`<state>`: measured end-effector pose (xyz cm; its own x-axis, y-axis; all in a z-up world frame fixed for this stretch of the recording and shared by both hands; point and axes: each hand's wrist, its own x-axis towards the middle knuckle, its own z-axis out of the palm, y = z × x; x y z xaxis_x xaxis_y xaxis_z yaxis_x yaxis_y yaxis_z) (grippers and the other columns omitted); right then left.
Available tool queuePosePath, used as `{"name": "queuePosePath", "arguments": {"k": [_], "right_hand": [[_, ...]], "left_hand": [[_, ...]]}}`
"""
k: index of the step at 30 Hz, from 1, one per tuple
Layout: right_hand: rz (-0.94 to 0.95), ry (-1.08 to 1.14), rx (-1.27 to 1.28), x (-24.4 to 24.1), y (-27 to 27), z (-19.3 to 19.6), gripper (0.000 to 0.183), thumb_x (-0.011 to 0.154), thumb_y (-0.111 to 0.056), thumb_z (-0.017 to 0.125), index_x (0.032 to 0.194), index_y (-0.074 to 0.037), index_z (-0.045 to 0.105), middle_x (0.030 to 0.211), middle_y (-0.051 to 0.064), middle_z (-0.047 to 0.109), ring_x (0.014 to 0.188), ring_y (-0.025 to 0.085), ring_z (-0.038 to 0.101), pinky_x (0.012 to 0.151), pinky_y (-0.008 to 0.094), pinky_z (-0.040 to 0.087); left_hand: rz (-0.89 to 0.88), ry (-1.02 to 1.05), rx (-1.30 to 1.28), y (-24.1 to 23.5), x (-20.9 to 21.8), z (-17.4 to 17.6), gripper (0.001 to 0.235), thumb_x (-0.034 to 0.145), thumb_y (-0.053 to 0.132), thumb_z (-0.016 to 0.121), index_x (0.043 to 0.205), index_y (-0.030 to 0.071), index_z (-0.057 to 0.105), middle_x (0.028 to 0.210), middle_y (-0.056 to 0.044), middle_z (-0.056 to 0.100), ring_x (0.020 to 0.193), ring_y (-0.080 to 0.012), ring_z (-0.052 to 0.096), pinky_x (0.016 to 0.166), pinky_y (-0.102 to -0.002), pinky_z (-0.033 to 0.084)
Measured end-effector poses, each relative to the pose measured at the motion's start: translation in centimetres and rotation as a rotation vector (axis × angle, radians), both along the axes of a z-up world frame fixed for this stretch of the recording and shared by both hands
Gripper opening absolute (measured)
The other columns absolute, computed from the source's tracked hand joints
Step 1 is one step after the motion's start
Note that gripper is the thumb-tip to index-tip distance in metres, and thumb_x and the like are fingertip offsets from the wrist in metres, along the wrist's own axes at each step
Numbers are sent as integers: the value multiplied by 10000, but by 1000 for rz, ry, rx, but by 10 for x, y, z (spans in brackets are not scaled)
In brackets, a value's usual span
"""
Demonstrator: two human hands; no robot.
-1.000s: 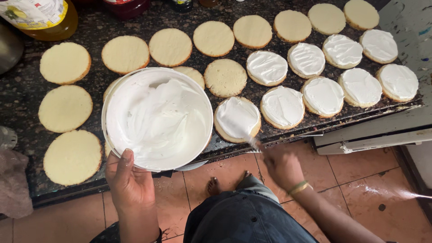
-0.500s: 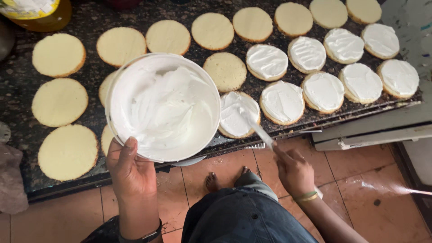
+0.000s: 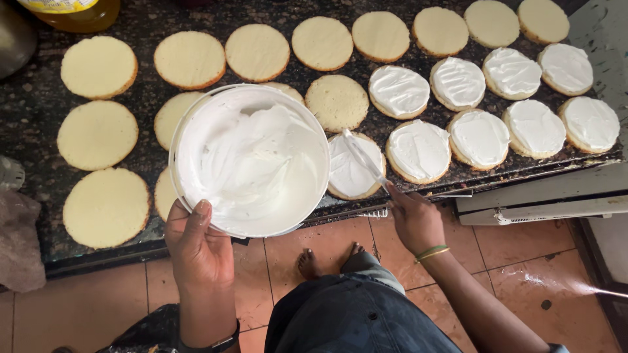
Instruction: The person applies white icing onto several small, round cake bases using a flat spatula and a bucket of frosting.
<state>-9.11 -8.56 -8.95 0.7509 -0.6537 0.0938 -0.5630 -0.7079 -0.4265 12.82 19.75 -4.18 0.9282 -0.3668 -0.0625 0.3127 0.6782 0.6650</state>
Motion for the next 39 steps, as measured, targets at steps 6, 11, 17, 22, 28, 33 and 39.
{"name": "queuePosePath", "arguments": {"k": [6,11,17,22,28,33,39], "right_hand": [[107,53,2,-6,26,-4,424,898,-188,673,1314,-265,697,766,107,639,650,320,651,589,467,522],[86,105,-275,-37,22,-15,369,968,-121,614,1297,-253,716,816,71,655,565,263,643,456,404,523],[84,-93,-16,-69,3,-34,327,903,-141,666,1223,-185,721,899,34,712,646,152,673,570,324,549],[-185,-280,977,-83,-4,-24,204,971,-73,685,1151,-35,775,831,105,665,642,106,576,538,268,482],[540,-97,-226,-35,-16,92,395,847,-143,701,1223,-263,704,880,31,677,715,182,672,591,339,549],[465,402,-330,6,-11,133,651,829,-37,615,1384,-374,657,951,37,701,677,225,707,572,368,580],[631,227,-94,-1,-4,70,564,842,-52,589,1365,-252,660,819,42,734,688,210,721,614,363,582]], "left_hand": [[19,10,5,3,0,-2,473,944,66,698,1352,-98,521,1335,-205,643,1265,-248,619,1159,-432,461],[17,3,-10,2,2,1,487,935,62,703,1359,-92,519,1344,-195,641,1273,-239,616,1168,-425,454],[13,-23,24,-5,2,2,463,920,92,740,1308,-78,553,1294,-190,664,1243,-241,634,1156,-431,466],[47,-106,76,-18,-3,-5,423,888,71,797,1239,-58,602,1205,-187,698,1139,-239,679,1081,-421,528],[-139,-368,282,-32,-12,23,276,831,6,794,1048,-21,626,1055,-126,711,959,-179,721,850,-336,619],[-263,-884,660,-41,-17,57,325,749,104,878,885,24,595,812,-15,504,686,-109,462,595,-275,414],[-248,-924,755,-44,-27,57,341,750,151,877,880,36,584,804,-27,480,668,-118,444,587,-287,396]]}}
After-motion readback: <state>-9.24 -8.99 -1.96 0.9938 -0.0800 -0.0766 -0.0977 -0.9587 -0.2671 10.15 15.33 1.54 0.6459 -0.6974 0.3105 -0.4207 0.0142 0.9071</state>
